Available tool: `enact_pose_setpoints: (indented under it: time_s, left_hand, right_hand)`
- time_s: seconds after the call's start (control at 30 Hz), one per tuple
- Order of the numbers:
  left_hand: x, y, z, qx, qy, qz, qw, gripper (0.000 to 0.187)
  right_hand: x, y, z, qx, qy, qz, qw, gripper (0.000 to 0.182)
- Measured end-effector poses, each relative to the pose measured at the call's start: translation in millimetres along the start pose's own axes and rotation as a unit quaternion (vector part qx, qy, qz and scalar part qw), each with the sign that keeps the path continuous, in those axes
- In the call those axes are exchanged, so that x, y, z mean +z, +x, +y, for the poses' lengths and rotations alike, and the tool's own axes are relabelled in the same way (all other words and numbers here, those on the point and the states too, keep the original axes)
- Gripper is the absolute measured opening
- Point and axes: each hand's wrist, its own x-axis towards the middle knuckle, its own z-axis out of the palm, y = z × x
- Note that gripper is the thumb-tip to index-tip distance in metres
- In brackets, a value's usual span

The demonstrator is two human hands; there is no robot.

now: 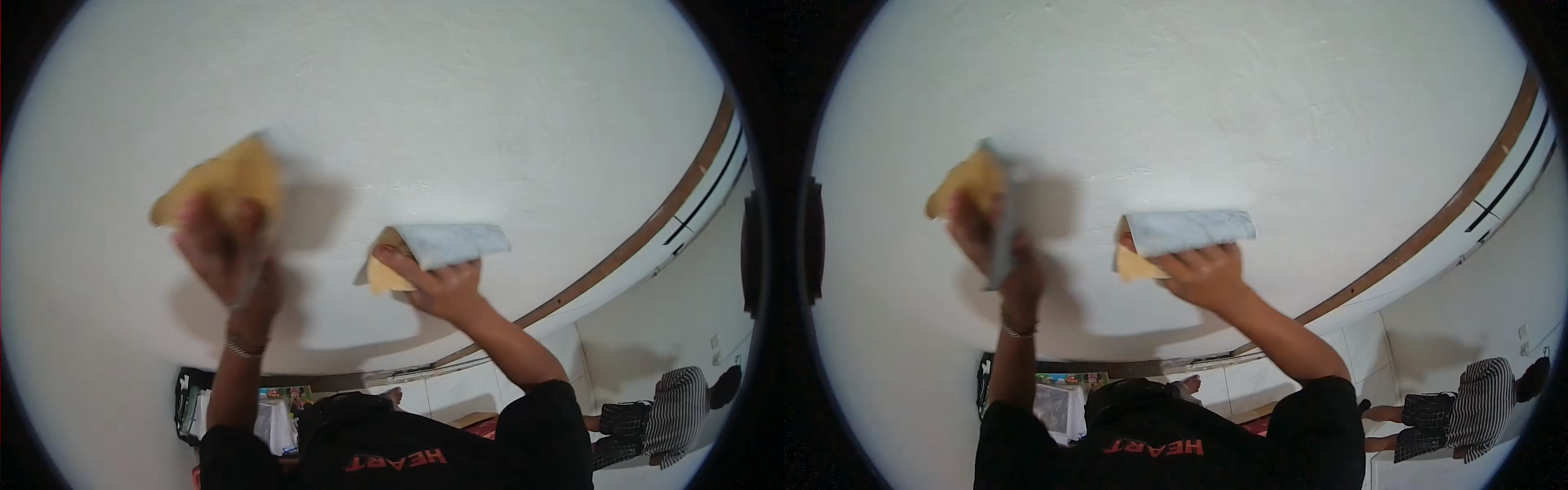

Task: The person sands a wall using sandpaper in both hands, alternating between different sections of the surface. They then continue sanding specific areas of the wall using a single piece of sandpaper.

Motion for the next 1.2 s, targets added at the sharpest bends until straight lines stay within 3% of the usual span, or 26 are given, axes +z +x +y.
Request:
enact_pose_setpoints:
  time_s: [0.07,0.1,0.13,0.17,0.23,0.3,0.37,0.43,0.47,0.53,0.57,0.63,0.67,0.73,0.77,0.8,0.83,0.9,0.93,1.0,1.03,1.07,1.1,1.17,1.2]
  left_hand:
    - [-15,3,-54,-0.161,-0.095,0.078,0.979,0.046]
    - [-28,22,-75,-0.256,-0.156,0.124,0.946,0.048]
    - [-34,48,-83,-0.305,-0.19,0.161,0.919,0.051]
    - [-41,71,-82,-0.314,-0.141,0.117,0.931,0.054]
    - [-25,89,-65,-0.287,-0.128,0.108,0.943,0.054]
    - [-4,98,-4,-0.026,0.038,0.135,0.99,0.053]
    - [8,75,35,0.062,0.187,-0.034,0.98,0.058]
    - [12,52,32,0.006,0.022,-0.046,0.999,0.063]
    - [15,45,27,-0.057,-0.052,0.004,0.997,0.066]
    - [13,30,-32,-0.107,-0.013,0.08,0.991,0.063]
    - [4,25,-64,-0.233,-0.12,0.053,0.964,0.062]
    - [-15,84,-36,-0.386,-0.214,0.048,0.896,0.061]
    - [-13,100,-28,-0.38,-0.218,0.035,0.898,0.061]
    - [-5,119,-17,-0.348,-0.157,0.039,0.924,0.063]
    - [1,112,-14,-0.343,-0.158,0.03,0.925,0.063]
    - [13,92,-14,-0.297,-0.104,0.033,0.949,0.063]
    - [26,79,0,-0.206,-0.03,0.026,0.978,0.064]
    - [51,54,29,0.019,0.15,0.027,0.988,0.066]
    - [61,46,27,0.024,0.143,0.033,0.989,0.066]
    - [75,20,17,0.026,-0.015,0.068,0.997,0.06]
    - [67,23,17,-0.032,0.013,0.029,0.999,0.066]
    - [69,26,3,-0.143,-0.109,0.047,0.983,0.068]
    - [66,42,2,-0.243,-0.144,0.054,0.958,0.068]
    - [53,81,17,-0.341,-0.145,0.061,0.927,0.068]
    - [56,90,27,-0.357,-0.14,0.069,0.921,0.069]
  right_hand:
    - [-11,-10,48,0.024,-0.052,0.043,0.997,0.06]
    - [-24,6,80,0.11,-0.016,0.159,0.981,0.063]
    - [-40,21,121,0.172,-0.07,0.18,0.966,0.067]
    - [-46,34,155,0.245,-0.072,0.233,0.938,0.06]
    - [-57,54,182,0.389,0.061,0.301,0.869,0.051]
    - [-67,61,170,0.349,-0.028,0.298,0.888,0.052]
    - [-41,53,127,0.345,0.002,0.256,0.903,0.052]
    - [-3,16,50,0.223,0.037,0.103,0.969,0.065]
    - [-3,1,47,0.149,0.056,0.124,0.979,0.066]
    - [-6,-21,69,0.183,0.053,0.131,0.973,0.068]
    - [-14,-27,99,0.257,0.012,0.179,0.95,0.068]
    - [-38,-31,167,0.389,-0.081,0.249,0.883,0.065]
    - [-46,-30,201,0.468,-0.059,0.286,0.834,0.057]
    - [-60,-28,243,0.63,0.173,0.375,0.657,0.05]
    - [-63,-23,232,0.638,0.168,0.376,0.651,0.05]
    - [-60,-8,212,0.592,0.171,0.402,0.678,0.049]
    - [-54,8,195,0.544,0.173,0.43,0.7,0.048]
    - [-12,-6,149,0.476,0.035,0.256,0.841,0.057]
    - [5,-23,118,0.417,-0.004,0.13,0.9,0.058]
    - [24,-62,110,0.222,0.006,0.145,0.964,0.044]
    - [22,-77,126,0.222,0.002,0.144,0.964,0.044]
    - [16,-91,153,0.293,-0.02,0.153,0.944,0.047]
    - [10,-101,184,0.363,-0.041,0.163,0.916,0.049]
    - [-17,-90,237,0.439,-0.004,0.326,0.837,0.047]
    - [-26,-99,276,0.519,0.095,0.368,0.766,0.049]
